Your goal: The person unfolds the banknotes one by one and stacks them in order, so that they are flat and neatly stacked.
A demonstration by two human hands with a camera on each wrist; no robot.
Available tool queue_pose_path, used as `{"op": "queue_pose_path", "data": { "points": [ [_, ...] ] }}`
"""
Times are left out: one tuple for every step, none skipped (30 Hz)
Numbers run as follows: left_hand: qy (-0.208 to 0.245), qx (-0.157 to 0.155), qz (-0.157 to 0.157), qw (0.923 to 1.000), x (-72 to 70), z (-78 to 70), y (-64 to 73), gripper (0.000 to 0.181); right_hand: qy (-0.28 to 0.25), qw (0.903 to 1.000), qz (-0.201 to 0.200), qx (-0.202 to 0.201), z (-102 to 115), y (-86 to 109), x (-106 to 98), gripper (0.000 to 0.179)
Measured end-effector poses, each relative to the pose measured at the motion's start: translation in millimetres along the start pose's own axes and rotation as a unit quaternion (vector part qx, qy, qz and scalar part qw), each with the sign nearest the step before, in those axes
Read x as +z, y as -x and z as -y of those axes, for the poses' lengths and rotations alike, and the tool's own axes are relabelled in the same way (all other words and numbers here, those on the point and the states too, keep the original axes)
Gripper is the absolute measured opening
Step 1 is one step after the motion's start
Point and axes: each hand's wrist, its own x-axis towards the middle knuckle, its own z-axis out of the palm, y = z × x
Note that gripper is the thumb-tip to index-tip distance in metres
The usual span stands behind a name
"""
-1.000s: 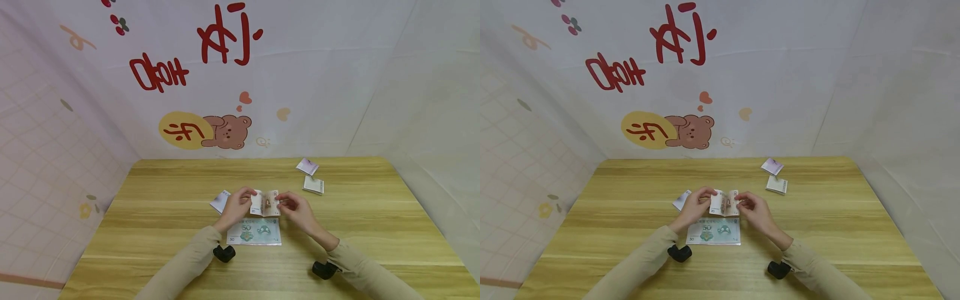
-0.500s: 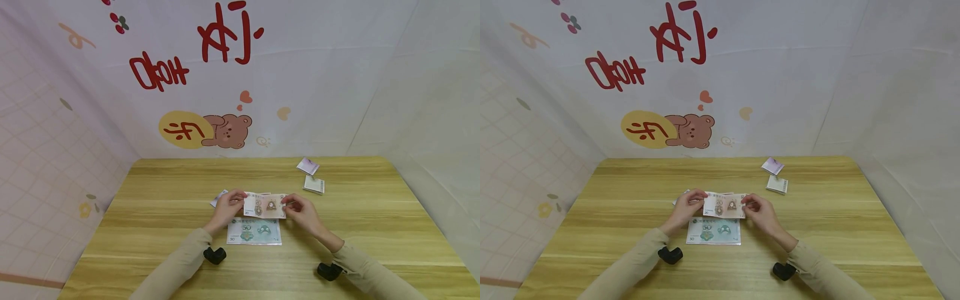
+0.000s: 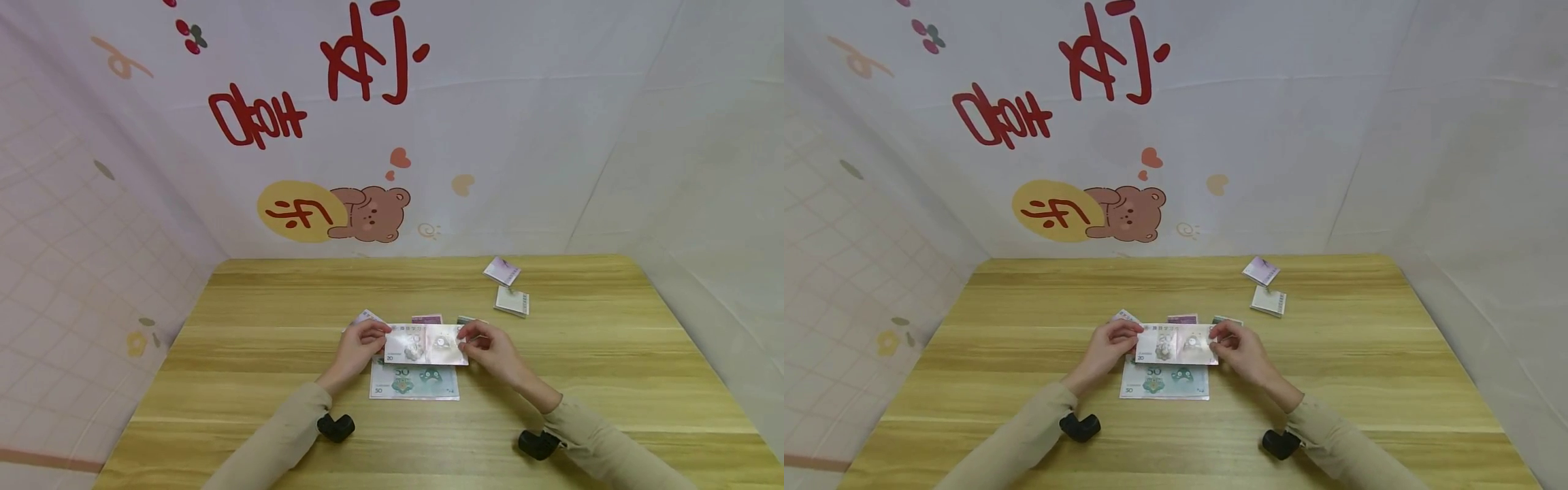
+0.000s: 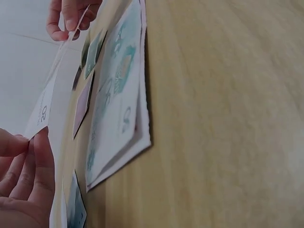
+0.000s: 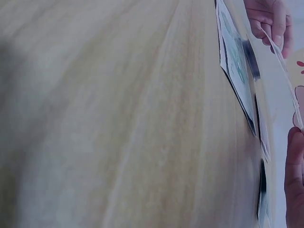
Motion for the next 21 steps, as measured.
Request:
{"op": "queue_pose_path", "data": {
  "points": [
    [-0.003, 0.002, 0.002, 1.0, -1.1, 0.4, 0.5, 0.014, -0.002, 1.0, 0.002, 0.0, -0.2, -0.2, 1.0, 0.014],
    [-0.005, 0.005, 0.005, 1.0, -2.2, 0.7, 1.4, 0.014, -0.002, 1.0, 0.004, 0.0, 0.1, -0.3, 2.0, 0.014],
    [-0.008, 0.01, 0.007, 0.9999, -3.3, 1.2, 2.1, 0.014, -0.003, 1.0, 0.008, 0.0, -0.1, -0.3, 2.6, 0.014],
    [-0.011, 0.012, 0.009, 0.9998, -4.5, 1.8, 3.0, 0.014, -0.004, 0.9999, 0.013, 0.002, 0.4, 0.0, 3.1, 0.013],
    [-0.016, 0.013, 0.011, 0.9997, -5.8, 1.7, 4.5, 0.014, -0.005, 0.9998, 0.018, 0.003, 0.1, 0.2, 3.8, 0.013],
    [-0.02, 0.013, 0.012, 0.9996, -7.1, 2.1, 6.0, 0.014, -0.008, 0.9997, 0.025, 0.003, 0.2, 0.7, 4.3, 0.013],
    [-0.024, 0.011, 0.014, 0.9996, -8.2, 2.1, 7.8, 0.013, -0.015, 0.9994, 0.032, 0.003, 0.0, 1.4, 4.5, 0.013],
    [-0.028, 0.012, 0.015, 0.9994, -9.1, 2.3, 9.9, 0.013, -0.021, 0.999, 0.041, 0.002, 0.1, 2.1, 4.5, 0.013],
    [-0.03, 0.008, 0.017, 0.9994, -9.9, 2.3, 11.9, 0.013, -0.026, 0.9985, 0.049, 0.0, -0.4, 2.9, 4.6, 0.013],
    [-0.034, 0.006, 0.02, 0.9992, -10.8, 2.1, 14.4, 0.013, -0.034, 0.9979, 0.056, -0.001, -0.9, 3.9, 4.8, 0.013],
    [-0.039, 0.007, 0.024, 0.9989, -11.4, 1.6, 16.8, 0.012, -0.038, 0.9974, 0.062, -0.007, -0.7, 4.9, 5.0, 0.013],
    [-0.041, 0.007, 0.028, 0.9987, -12.0, 1.4, 19.1, 0.012, -0.042, 0.9968, 0.067, -0.012, -0.5, 6.1, 5.2, 0.013],
    [-0.045, 0.01, 0.032, 0.9984, -12.5, 1.5, 21.3, 0.012, -0.045, 0.9963, 0.072, -0.014, -0.8, 7.1, 5.3, 0.014],
    [-0.046, 0.011, 0.036, 0.9982, -12.8, 1.7, 23.2, 0.012, -0.046, 0.996, 0.075, -0.015, -0.6, 8.3, 5.6, 0.014],
    [-0.049, 0.009, 0.04, 0.9979, -13.1, 2.1, 24.9, 0.013, -0.047, 0.9957, 0.078, -0.017, -0.5, 9.5, 5.8, 0.014],
    [-0.052, 0.008, 0.043, 0.9977, -13.3, 2.9, 26.3, 0.012, -0.049, 0.9954, 0.081, -0.017, -0.3, 10.6, 6.2, 0.014],
    [-0.054, 0.007, 0.046, 0.9975, -13.5, 3.4, 27.4, 0.013, -0.05, 0.9951, 0.084, -0.017, 0.1, 11.6, 6.6, 0.013],
    [-0.054, 0.006, 0.049, 0.9973, -13.7, 4.2, 28.6, 0.013, -0.052, 0.9947, 0.087, -0.019, 0.0, 12.6, 7.1, 0.013],
    [-0.057, 0.006, 0.051, 0.9971, -13.8, 4.9, 29.5, 0.013, -0.055, 0.9942, 0.091, -0.019, 0.4, 13.5, 7.5, 0.013],
    [-0.061, 0.005, 0.05, 0.9969, -14.0, 5.5, 30.4, 0.013, -0.056, 0.9938, 0.094, -0.02, 0.9, 14.1, 8.1, 0.012],
    [-0.066, 0.007, 0.051, 0.9965, -14.2, 5.8, 31.3, 0.013, -0.058, 0.9932, 0.099, -0.022, 0.6, 14.7, 8.8, 0.012]
  ]
}}
